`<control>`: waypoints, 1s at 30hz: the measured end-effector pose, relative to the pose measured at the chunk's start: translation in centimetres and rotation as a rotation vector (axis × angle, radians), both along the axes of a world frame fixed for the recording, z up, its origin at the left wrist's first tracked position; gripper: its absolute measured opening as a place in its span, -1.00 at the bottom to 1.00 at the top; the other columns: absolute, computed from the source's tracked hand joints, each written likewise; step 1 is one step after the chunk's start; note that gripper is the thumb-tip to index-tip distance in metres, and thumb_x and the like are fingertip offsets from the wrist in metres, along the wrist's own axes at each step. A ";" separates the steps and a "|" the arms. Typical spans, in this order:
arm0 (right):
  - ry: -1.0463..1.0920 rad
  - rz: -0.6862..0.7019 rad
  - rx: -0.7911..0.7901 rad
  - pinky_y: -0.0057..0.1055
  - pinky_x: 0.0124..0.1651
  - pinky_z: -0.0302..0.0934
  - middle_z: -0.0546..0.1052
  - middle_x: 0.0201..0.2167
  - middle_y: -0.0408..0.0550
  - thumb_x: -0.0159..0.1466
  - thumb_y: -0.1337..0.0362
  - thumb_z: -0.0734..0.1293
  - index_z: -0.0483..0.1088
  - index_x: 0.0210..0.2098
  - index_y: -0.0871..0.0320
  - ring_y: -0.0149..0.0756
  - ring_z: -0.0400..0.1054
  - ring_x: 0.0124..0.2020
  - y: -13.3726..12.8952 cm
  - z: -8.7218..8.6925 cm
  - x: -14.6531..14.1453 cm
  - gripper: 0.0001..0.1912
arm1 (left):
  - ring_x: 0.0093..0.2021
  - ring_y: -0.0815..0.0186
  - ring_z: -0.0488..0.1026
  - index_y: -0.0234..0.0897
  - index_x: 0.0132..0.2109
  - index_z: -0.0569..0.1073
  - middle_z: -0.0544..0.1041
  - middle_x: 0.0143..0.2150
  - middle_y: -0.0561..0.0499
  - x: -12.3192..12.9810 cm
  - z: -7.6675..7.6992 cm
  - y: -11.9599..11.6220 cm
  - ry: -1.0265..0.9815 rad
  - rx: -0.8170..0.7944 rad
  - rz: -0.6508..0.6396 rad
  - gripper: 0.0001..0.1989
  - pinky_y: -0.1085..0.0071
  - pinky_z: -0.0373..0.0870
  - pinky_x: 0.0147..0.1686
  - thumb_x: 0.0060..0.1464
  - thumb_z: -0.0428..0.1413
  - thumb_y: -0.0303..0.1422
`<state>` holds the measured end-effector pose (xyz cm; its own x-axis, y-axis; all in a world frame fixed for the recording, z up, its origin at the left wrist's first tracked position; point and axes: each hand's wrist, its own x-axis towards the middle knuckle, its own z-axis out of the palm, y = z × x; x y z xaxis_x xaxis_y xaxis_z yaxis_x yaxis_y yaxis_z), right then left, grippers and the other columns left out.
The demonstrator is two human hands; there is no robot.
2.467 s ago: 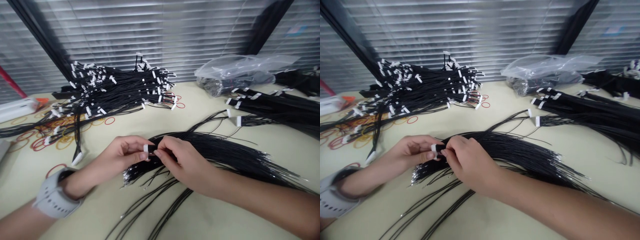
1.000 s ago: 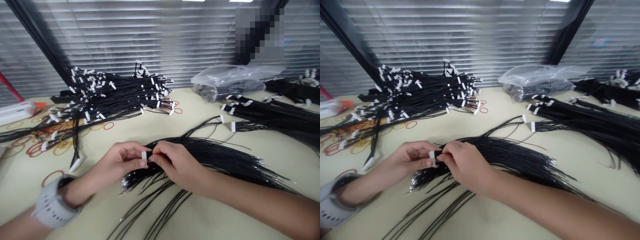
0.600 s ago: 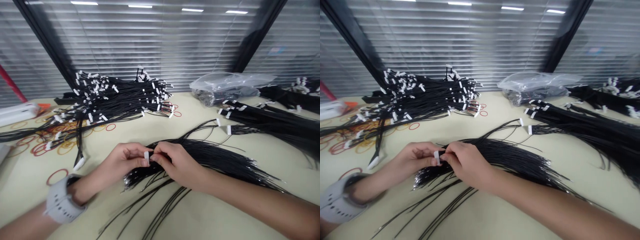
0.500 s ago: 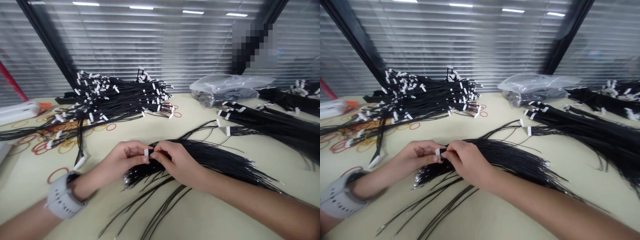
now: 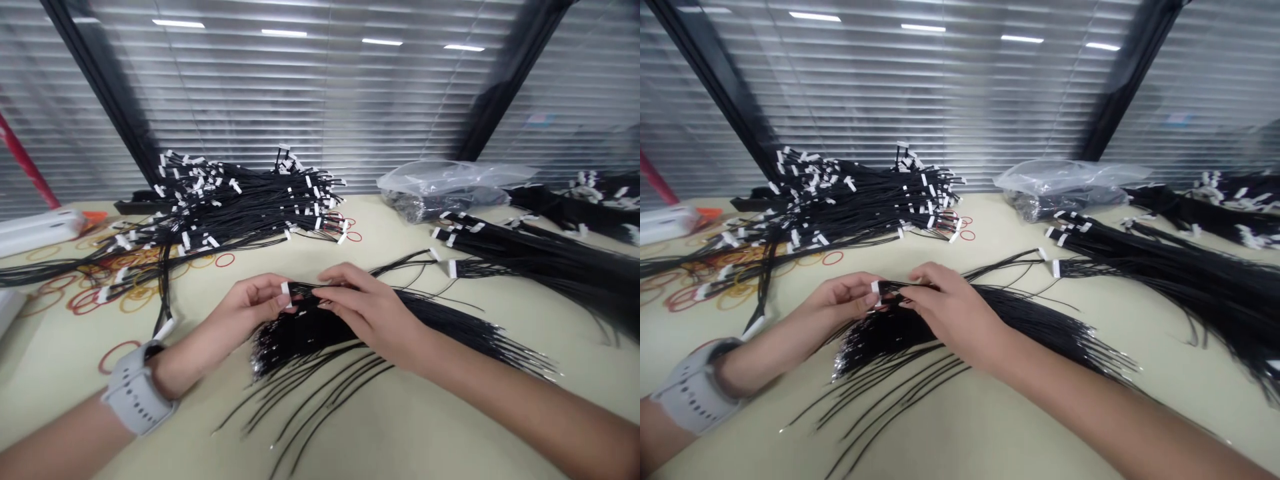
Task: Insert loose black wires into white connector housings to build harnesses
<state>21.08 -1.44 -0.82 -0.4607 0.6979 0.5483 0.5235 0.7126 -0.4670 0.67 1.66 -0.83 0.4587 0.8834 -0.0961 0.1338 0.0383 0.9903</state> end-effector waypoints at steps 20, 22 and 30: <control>-0.253 0.021 -0.052 -0.48 -0.30 0.13 0.34 -0.39 -0.10 0.19 0.48 0.19 0.30 -0.47 0.19 -0.40 0.19 -0.34 -2.3 0.0 -1.2 -0.86 | -0.30 0.34 0.41 -0.30 -0.20 0.44 0.52 -0.31 -0.01 0.3 0.2 -0.1 0.017 0.020 0.008 -0.84 0.43 0.30 -0.28 0.03 0.09 -0.37; -0.361 0.080 0.011 -0.50 -0.34 0.10 0.32 -0.42 -0.13 0.11 0.53 0.24 0.29 -0.52 0.18 -0.41 0.14 -0.37 -2.7 0.1 -1.2 -0.84 | -0.30 0.34 0.42 -0.29 -0.20 0.45 0.53 -0.31 0.00 0.3 0.3 -0.1 0.040 0.008 0.017 -0.84 0.43 0.31 -0.28 0.02 0.10 -0.38; -0.579 0.309 -0.018 -0.52 -0.27 0.13 0.34 -0.43 -0.14 0.17 0.39 0.28 0.34 -0.42 0.18 -0.39 0.17 -0.34 -3.1 -0.2 -1.1 -0.96 | -0.29 0.36 0.44 -0.28 -0.17 0.44 0.53 -0.26 0.00 0.3 0.2 0.0 0.074 0.007 0.013 -0.82 0.46 0.31 -0.26 0.03 0.10 -0.37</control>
